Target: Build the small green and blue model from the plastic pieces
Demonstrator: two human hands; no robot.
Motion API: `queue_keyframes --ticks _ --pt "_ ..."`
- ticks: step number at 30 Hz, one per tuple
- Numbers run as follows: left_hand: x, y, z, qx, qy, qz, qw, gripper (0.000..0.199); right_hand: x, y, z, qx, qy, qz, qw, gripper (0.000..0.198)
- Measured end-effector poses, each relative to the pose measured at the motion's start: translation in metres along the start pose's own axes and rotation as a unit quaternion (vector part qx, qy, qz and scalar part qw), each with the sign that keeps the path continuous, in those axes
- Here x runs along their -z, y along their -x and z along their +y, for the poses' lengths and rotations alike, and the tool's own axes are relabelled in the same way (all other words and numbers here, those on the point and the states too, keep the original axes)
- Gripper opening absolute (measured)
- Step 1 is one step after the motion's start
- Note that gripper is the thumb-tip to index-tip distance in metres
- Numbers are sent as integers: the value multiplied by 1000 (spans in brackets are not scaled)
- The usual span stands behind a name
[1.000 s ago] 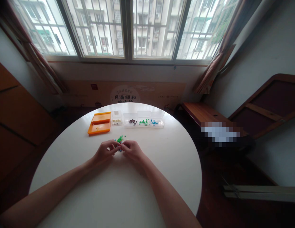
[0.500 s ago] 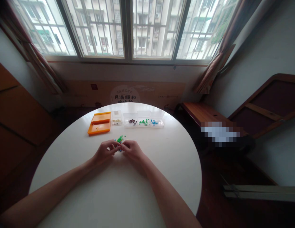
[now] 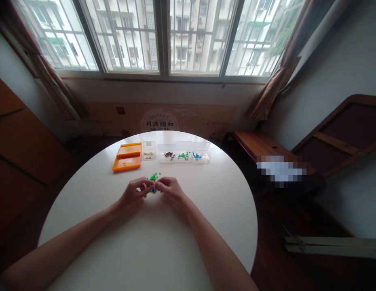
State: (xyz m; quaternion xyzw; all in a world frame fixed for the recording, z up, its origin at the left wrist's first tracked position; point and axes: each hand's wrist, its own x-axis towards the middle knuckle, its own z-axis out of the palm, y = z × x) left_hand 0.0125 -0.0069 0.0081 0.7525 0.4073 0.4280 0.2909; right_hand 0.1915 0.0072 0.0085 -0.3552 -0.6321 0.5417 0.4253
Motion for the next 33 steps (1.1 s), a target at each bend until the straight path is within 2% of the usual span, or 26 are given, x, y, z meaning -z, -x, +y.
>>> queue_keyframes --ticks 18,33 --pt "0 -1 2 -30 -11 2 1000 16 -1 0 -1 -17 -42 -5 999 33" --pt "1 -1 4 -42 -17 0 999 13 -1 1 -2 -8 -25 -19 999 30"
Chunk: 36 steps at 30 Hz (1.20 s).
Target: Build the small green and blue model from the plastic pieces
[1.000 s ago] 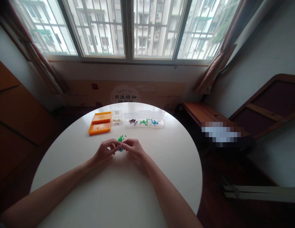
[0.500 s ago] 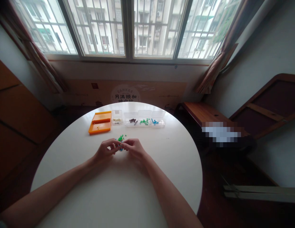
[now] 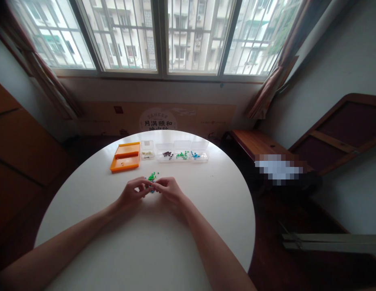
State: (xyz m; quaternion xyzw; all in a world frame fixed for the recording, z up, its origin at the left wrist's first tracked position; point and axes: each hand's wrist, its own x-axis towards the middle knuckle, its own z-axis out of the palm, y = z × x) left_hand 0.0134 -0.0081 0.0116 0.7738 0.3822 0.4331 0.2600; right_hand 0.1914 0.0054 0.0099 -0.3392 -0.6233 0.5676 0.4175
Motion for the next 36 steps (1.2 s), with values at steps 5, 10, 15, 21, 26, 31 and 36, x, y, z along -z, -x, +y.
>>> queue_keyframes --ticks 5,10,15,21,26,31,36 --pt "0 0 -2 -9 -8 -4 1000 11 0 -1 5 2 18 7 1000 33" --pt "0 1 -3 -7 6 -13 1000 12 0 -1 3 4 16 4 1000 33" --pt "0 2 -1 -16 17 -16 1000 13 1 0 -2 -14 10 6 1000 36" --pt "-1 3 0 -31 3 -13 999 13 1 0 0 -8 10 4 1000 35" --pt "-2 3 -3 -34 -4 -9 999 13 0 0 3 -4 20 8 1000 35" --pt "-3 3 -3 -23 -17 12 1000 11 0 0 3 -3 18 8 1000 36" --pt "-2 1 -1 -17 -32 15 999 11 1 -1 4 -2 4 4 1000 34"
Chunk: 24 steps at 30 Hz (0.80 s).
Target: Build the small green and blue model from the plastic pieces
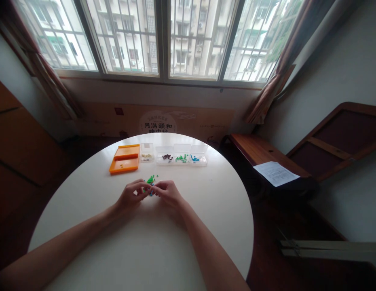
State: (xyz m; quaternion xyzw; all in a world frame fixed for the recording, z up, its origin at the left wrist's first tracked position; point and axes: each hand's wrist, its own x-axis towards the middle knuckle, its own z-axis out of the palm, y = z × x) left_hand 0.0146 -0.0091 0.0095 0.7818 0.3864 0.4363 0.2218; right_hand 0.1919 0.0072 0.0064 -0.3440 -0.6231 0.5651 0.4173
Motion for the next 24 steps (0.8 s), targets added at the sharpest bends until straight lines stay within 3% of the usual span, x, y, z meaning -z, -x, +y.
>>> queue_keyframes --ticks 24 --pt "0 0 -1 0 6 0 1000 16 -1 -1 1 4 4 8 1000 32"
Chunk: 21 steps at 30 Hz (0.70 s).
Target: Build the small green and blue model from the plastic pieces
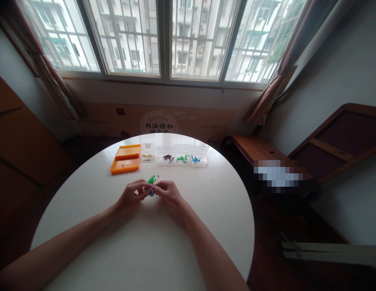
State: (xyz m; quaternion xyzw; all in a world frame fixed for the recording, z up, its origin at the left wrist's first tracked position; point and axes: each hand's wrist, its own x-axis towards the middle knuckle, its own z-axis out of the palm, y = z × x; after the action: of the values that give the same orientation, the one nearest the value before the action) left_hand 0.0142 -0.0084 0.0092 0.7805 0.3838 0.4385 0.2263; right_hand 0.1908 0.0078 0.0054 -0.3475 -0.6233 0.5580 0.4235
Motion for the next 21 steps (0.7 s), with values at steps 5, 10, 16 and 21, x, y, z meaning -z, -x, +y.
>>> queue_keyframes --ticks 5,10,16,21 --pt "0 0 0 2 -2 -2 1000 17 -1 0 -3 -6 -5 4 1000 33" --pt "1 0 1 5 -2 -1 1000 17 -1 1 -3 -6 -1 3 1000 33" --pt "2 0 3 8 -8 -7 1000 16 -1 0 0 0 -1 -1 1000 32" --pt "1 0 1 3 -4 1 1000 17 -1 0 -1 4 -7 -4 1000 31"
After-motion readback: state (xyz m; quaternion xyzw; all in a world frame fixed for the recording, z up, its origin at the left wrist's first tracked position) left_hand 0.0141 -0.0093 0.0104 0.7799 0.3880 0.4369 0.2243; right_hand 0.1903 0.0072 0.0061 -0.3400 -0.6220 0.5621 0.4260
